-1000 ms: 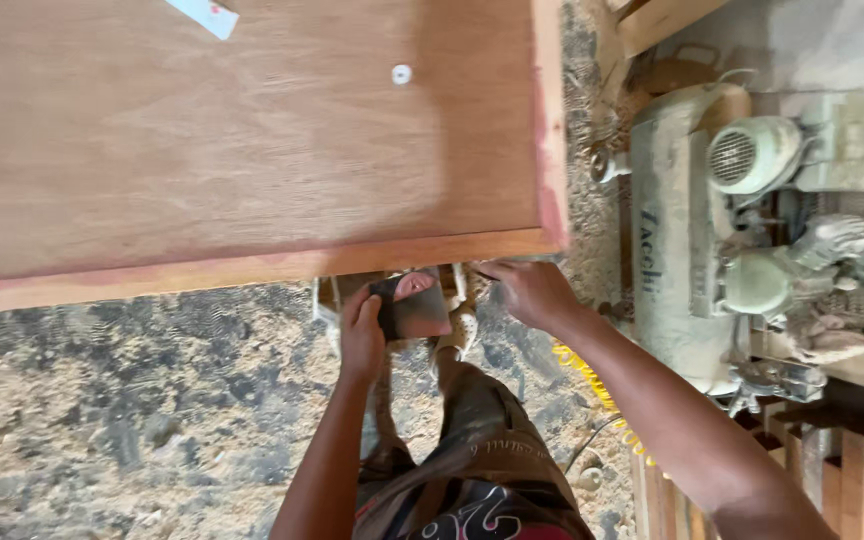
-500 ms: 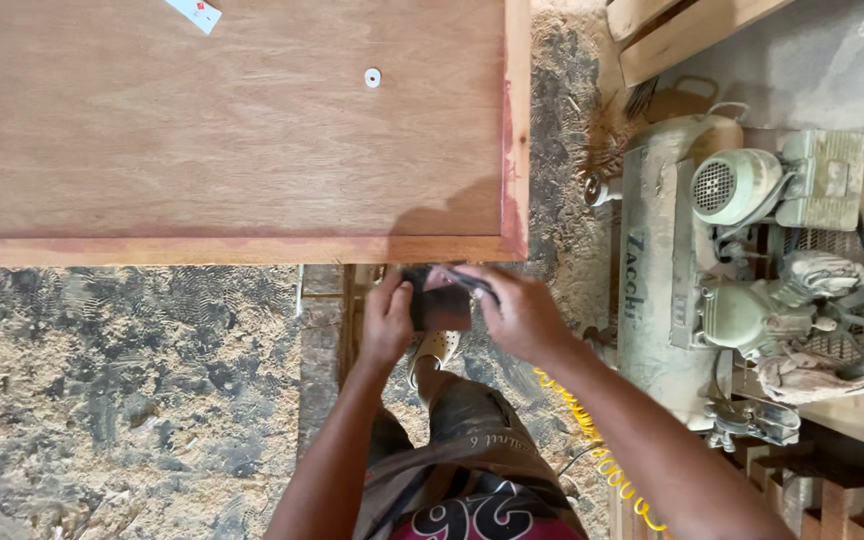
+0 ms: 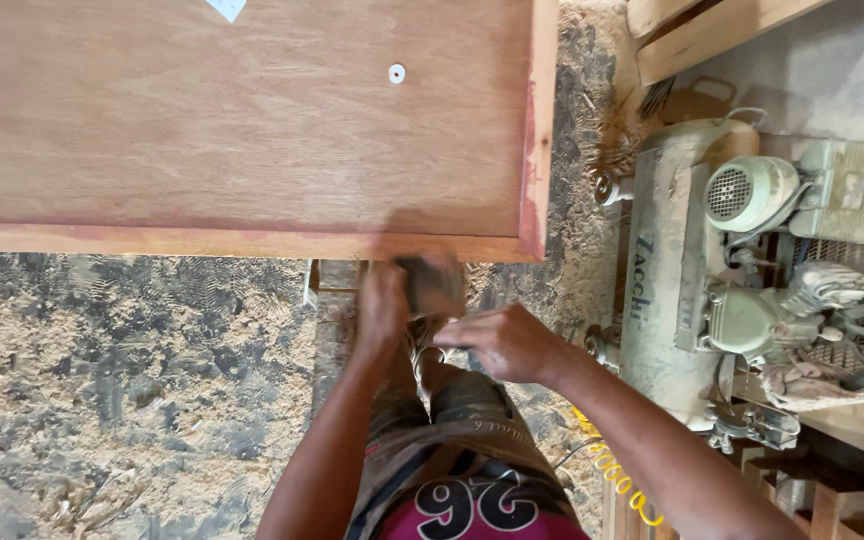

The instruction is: The person applies wood filler to the edges of a wooden board using a scraper and sands the board surface with sandpaper.

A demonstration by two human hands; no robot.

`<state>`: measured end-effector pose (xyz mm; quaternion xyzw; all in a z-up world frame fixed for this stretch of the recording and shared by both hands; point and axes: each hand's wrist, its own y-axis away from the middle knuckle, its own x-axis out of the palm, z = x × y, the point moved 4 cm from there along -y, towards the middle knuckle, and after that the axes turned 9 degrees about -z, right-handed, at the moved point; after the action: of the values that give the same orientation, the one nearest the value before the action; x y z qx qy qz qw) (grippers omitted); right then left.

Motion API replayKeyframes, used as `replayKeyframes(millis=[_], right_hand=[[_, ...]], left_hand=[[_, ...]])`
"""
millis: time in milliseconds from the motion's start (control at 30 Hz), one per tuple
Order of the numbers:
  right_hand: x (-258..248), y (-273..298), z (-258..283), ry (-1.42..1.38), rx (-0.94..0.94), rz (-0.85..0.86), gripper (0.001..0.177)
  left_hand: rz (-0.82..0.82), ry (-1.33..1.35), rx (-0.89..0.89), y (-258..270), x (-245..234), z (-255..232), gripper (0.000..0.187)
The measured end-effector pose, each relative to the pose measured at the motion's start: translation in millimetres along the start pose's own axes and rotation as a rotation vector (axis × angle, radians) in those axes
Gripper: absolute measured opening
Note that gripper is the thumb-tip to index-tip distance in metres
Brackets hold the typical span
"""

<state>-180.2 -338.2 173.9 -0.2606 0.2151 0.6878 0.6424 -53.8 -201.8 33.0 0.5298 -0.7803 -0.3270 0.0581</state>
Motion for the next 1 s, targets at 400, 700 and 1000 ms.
replayKeyframes(millis=[400,700,1000], right_hand=[[23.2,-93.7,-92.9,0.372,0.495,0.002,0.04],[61.6,-69.3,-77.2,0.596,0.322,-0.044,0.052],[46.2,-43.0,-79.8,0.648,0.27,-0.115,0.053]], left_hand=[[-0.176,0.678,-0.175,-62.3,-113.2,100.2,0.043],[-0.104,0.44,-0.335,3.3,-107.3,182.7,0.044],[-0.017,0.287,-0.262,7.1,-85.7,186.8,0.041]])
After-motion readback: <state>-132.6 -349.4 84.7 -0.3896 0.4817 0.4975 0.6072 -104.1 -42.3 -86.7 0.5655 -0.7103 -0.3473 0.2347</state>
